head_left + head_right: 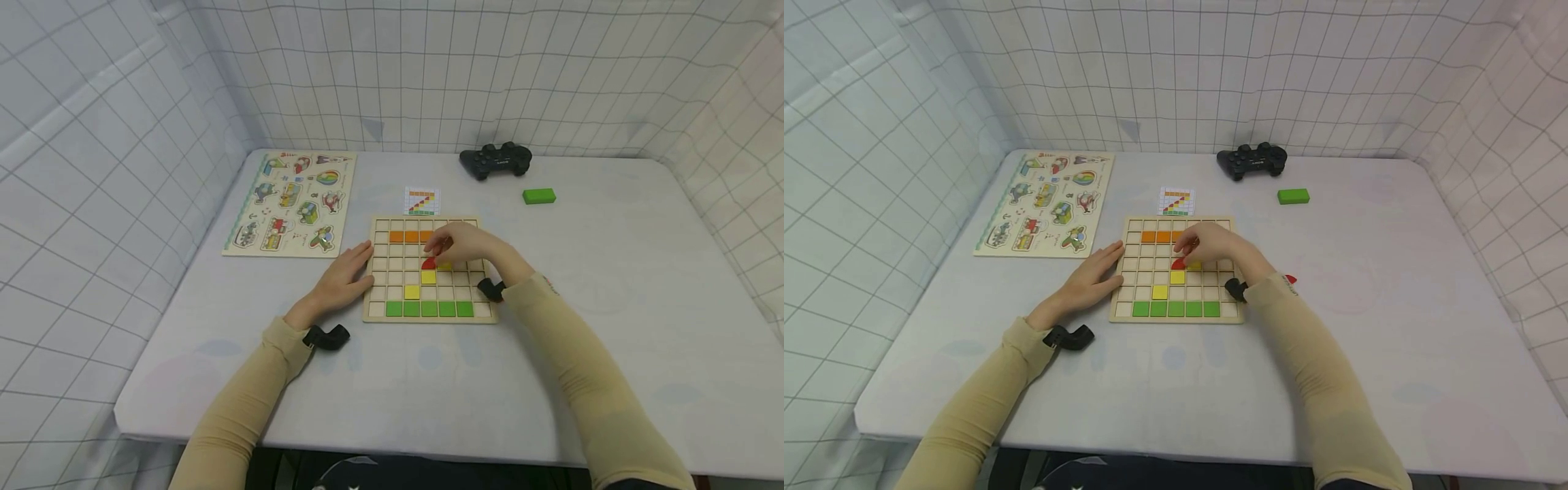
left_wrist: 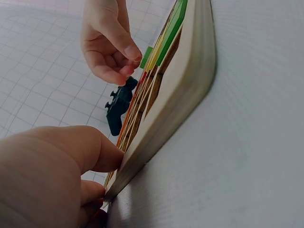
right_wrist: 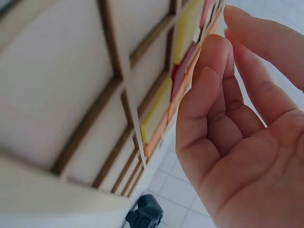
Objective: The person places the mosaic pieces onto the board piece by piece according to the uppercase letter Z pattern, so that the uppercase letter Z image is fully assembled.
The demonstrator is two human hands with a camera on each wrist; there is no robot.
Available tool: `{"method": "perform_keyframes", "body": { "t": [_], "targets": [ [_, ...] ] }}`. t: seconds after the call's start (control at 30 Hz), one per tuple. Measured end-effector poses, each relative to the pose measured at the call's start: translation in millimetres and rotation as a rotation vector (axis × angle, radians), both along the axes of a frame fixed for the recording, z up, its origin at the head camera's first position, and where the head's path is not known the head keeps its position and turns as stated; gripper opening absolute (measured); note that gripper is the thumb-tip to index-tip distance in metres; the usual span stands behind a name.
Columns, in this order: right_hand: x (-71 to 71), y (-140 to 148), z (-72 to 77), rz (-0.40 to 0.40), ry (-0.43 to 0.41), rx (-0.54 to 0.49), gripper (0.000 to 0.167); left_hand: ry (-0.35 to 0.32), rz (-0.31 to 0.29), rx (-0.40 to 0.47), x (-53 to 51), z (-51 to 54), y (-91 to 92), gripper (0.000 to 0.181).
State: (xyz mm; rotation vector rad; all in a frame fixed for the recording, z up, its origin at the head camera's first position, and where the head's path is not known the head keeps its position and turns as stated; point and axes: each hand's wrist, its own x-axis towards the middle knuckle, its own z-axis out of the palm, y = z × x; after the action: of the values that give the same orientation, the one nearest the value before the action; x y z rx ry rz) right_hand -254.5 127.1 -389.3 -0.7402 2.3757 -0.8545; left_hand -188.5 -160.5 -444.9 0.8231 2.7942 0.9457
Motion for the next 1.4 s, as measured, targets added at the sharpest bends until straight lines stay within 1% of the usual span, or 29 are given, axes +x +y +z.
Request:
{"method": "perform_keyframes", "body": {
  "t": [0.07,0.27,0.4,0.63,0.8,0.93,1.13,1.33,1.4],
  "targets": [
    [2.0,7,2.2,-0.019,0.008,-0.004,0.025,0.002,0.0,0.0,0.1,0.1,0.2,0.062],
    [12.0,31,12.2,-0.048,0.067,-0.002,0.029,0.0,0.001,0.0,0.1,0.6,-0.1,0.062],
    [18.5,48,15.2,-0.068,0.089,-0.003,0.031,-0.002,0.001,0.0,0.2,0.7,-0.5,0.061],
    [28.8,75,9.9,-0.122,0.076,-0.01,0.029,-0.005,0.002,0.0,-0.3,0.6,-0.8,0.062],
    [37.2,91,4.9,-0.135,0.085,-0.008,0.03,-0.004,0.003,0.0,-0.1,0.8,-0.9,0.062],
    [44.2,98,1.4,-0.152,0.053,-0.007,0.03,-0.005,0.004,-0.001,0.1,0.9,-0.6,0.062],
    [51.7,103,-2.4,-0.149,-0.008,-0.021,0.028,-0.014,0.008,-0.001,0.4,0.9,-0.5,0.062],
    [56.5,107,-6.9,-0.127,-0.068,-0.078,0.03,-0.016,0.004,-0.003,0.8,1.2,-0.1,0.062],
    [56.5,108,-9.5,-0.119,-0.076,-0.097,0.031,-0.015,0.004,-0.003,1.0,1.5,-0.1,0.062]
  ]
}}
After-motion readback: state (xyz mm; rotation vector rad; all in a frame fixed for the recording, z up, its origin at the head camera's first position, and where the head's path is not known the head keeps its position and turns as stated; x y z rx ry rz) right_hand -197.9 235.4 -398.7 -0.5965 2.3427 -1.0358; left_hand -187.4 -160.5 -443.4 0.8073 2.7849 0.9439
